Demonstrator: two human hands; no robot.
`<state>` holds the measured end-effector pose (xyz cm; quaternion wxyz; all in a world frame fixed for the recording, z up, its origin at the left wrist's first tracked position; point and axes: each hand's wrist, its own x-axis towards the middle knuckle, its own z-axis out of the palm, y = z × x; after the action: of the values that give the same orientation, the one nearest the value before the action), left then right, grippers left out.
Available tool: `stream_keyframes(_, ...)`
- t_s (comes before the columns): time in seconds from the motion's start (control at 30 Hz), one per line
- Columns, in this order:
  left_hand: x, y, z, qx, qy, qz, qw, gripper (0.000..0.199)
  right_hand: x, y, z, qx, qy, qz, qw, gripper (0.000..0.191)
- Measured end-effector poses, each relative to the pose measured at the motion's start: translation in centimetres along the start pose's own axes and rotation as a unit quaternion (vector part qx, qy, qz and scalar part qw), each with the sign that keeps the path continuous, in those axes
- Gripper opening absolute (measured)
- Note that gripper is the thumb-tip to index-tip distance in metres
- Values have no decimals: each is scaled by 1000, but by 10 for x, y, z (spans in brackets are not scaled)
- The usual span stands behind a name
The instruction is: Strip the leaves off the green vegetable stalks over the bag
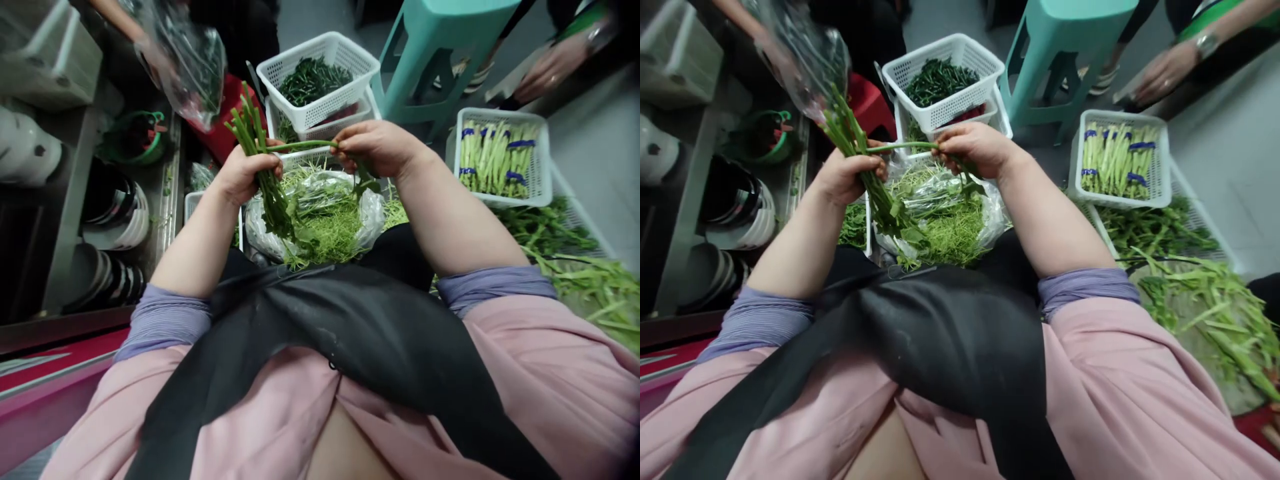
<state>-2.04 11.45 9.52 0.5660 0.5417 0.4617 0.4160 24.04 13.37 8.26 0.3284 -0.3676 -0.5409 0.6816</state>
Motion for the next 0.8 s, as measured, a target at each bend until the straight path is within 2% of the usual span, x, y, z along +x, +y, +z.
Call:
stream_keyframes(0.1, 2, 1, -13, -12, 37, 17, 999, 22, -12, 7, -14, 3, 48, -13, 999, 5)
stream_keyframes(0.17, 3, 2, -18, -22, 62, 27, 997, 20, -18, 13, -17, 6, 80, -23, 997, 7)
stream_keyframes(0.27, 6, 2, -10, -31, 73, 40, 996, 27, -19, 19, -7, 7, 99, -39, 994, 9)
stream_keyframes(0.4, 13, 4, 16, -18, 43, 44, 998, 39, -7, 17, 27, -3, 42, -24, 999, 16)
stream_keyframes(0.47, 18, 5, 22, -21, 52, 56, 997, 40, -3, 11, 40, 0, 8, -4, 1000, 18)
stream_keyframes(0.6, 22, -1, 13, -59, 92, 89, 990, 40, -4, -1, 50, 19, -9, 27, 999, 16)
stream_keyframes(0.7, 20, -11, 4, -73, 87, 94, 989, 42, -9, -6, 55, 27, -9, 33, 999, 19)
stream_keyframes(0.8, 17, -17, 3, -70, 81, 89, 990, 42, -10, -5, 62, 12, -14, 47, 999, 20)
